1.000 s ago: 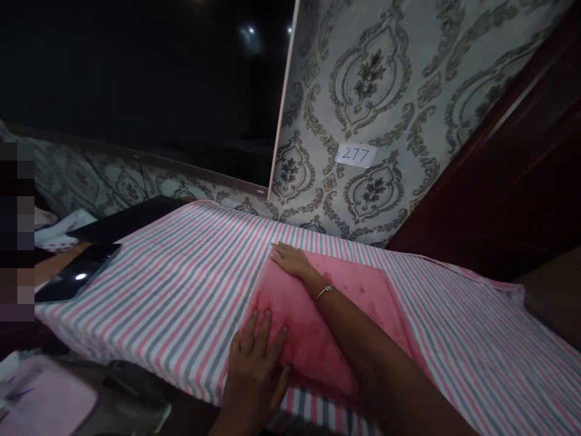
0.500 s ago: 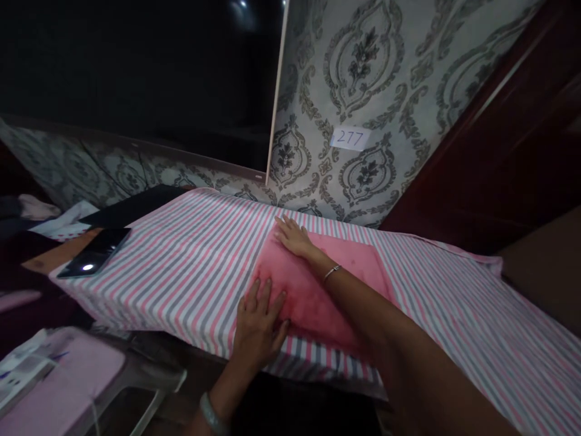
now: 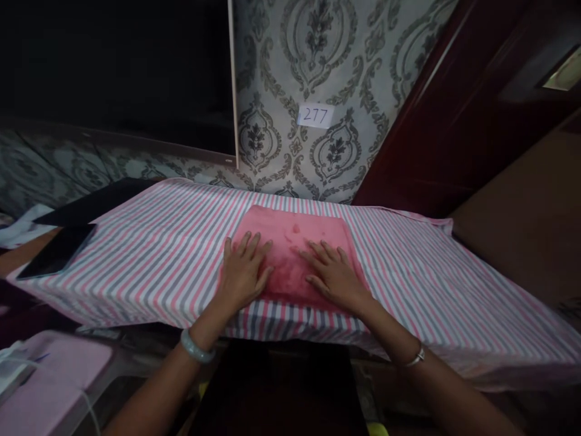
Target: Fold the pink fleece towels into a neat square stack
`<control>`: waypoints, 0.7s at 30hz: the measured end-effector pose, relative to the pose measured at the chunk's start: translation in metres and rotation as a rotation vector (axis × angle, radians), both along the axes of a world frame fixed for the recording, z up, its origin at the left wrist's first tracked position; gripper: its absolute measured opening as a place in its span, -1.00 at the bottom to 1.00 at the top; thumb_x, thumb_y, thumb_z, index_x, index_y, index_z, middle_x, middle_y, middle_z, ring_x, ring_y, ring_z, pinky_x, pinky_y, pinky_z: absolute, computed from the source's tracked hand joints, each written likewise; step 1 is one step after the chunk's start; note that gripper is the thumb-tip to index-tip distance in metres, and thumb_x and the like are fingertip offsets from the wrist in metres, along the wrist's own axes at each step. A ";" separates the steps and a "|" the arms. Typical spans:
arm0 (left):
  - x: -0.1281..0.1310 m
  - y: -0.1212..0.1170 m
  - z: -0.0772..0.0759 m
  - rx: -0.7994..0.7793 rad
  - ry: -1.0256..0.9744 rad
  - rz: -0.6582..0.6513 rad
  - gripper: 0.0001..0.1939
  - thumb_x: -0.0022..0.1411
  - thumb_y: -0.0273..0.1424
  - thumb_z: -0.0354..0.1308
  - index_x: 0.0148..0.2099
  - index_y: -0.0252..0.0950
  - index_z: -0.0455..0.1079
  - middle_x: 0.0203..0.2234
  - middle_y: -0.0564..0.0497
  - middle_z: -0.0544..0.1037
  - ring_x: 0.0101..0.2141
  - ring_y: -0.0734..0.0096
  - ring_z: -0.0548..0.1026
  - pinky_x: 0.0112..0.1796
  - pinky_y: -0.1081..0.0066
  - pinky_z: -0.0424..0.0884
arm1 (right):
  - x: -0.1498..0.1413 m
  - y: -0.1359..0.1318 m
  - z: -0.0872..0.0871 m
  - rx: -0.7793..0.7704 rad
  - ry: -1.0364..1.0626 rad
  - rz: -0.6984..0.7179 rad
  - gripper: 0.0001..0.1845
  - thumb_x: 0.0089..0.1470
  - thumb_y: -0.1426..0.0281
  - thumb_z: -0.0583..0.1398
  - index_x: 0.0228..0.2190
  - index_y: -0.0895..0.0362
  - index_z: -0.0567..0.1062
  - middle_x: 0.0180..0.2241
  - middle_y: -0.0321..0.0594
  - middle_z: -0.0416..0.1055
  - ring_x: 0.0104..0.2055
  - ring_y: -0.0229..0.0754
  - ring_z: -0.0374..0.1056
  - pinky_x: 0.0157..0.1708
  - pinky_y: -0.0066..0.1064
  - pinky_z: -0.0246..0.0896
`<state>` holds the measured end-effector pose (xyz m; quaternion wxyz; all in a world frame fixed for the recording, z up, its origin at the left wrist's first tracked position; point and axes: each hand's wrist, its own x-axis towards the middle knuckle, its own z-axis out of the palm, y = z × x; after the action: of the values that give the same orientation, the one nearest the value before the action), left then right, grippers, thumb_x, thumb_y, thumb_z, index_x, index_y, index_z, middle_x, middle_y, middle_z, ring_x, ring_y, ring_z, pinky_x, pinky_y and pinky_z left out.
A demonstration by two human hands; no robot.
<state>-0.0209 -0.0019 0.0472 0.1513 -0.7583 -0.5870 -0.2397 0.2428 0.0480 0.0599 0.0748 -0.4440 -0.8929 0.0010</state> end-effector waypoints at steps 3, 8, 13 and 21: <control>0.004 0.015 -0.004 -0.122 0.057 0.062 -0.39 0.37 -0.07 0.04 0.38 -0.18 0.25 0.37 -0.21 0.21 0.37 -0.31 0.05 0.23 -0.41 -0.05 | 0.001 0.001 -0.016 0.013 -0.046 -0.063 -0.34 0.34 -0.02 0.02 0.37 -0.17 0.12 0.45 -0.20 -0.11 0.46 0.29 -0.26 0.31 0.36 -0.25; 0.002 0.021 -0.020 -0.254 0.080 0.130 -0.35 0.37 -0.01 0.01 0.42 -0.11 0.17 0.41 -0.17 0.12 0.39 -0.32 -0.03 0.17 -0.32 0.17 | -0.001 0.000 -0.039 0.055 -0.003 -0.092 -0.33 0.34 -0.03 0.00 0.38 -0.20 0.08 0.46 -0.29 -0.19 0.47 0.25 -0.31 0.32 0.33 -0.21; -0.002 0.023 -0.023 -0.258 0.095 0.125 -0.36 0.38 -0.03 0.00 0.41 -0.13 0.19 0.41 -0.15 0.12 0.38 -0.30 -0.01 0.18 -0.25 0.20 | -0.001 -0.002 -0.042 0.058 0.039 -0.111 -0.33 0.33 -0.04 0.00 0.38 -0.19 0.08 0.46 -0.35 -0.20 0.48 0.20 -0.33 0.35 0.27 -0.25; -0.005 0.027 -0.015 -0.213 0.125 0.137 -0.38 0.37 -0.08 0.00 0.38 -0.20 0.25 0.37 -0.20 0.20 0.35 -0.35 0.08 0.15 -0.29 0.21 | 0.000 -0.002 -0.031 0.030 0.120 -0.070 -0.34 0.34 -0.05 0.01 0.37 -0.16 0.13 0.45 -0.28 -0.14 0.47 0.18 -0.27 0.37 0.24 -0.33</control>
<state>-0.0257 0.0253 0.0323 0.1223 -0.7417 -0.6489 -0.1175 0.2431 0.0456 0.0288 0.1345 -0.4728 -0.8708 0.0118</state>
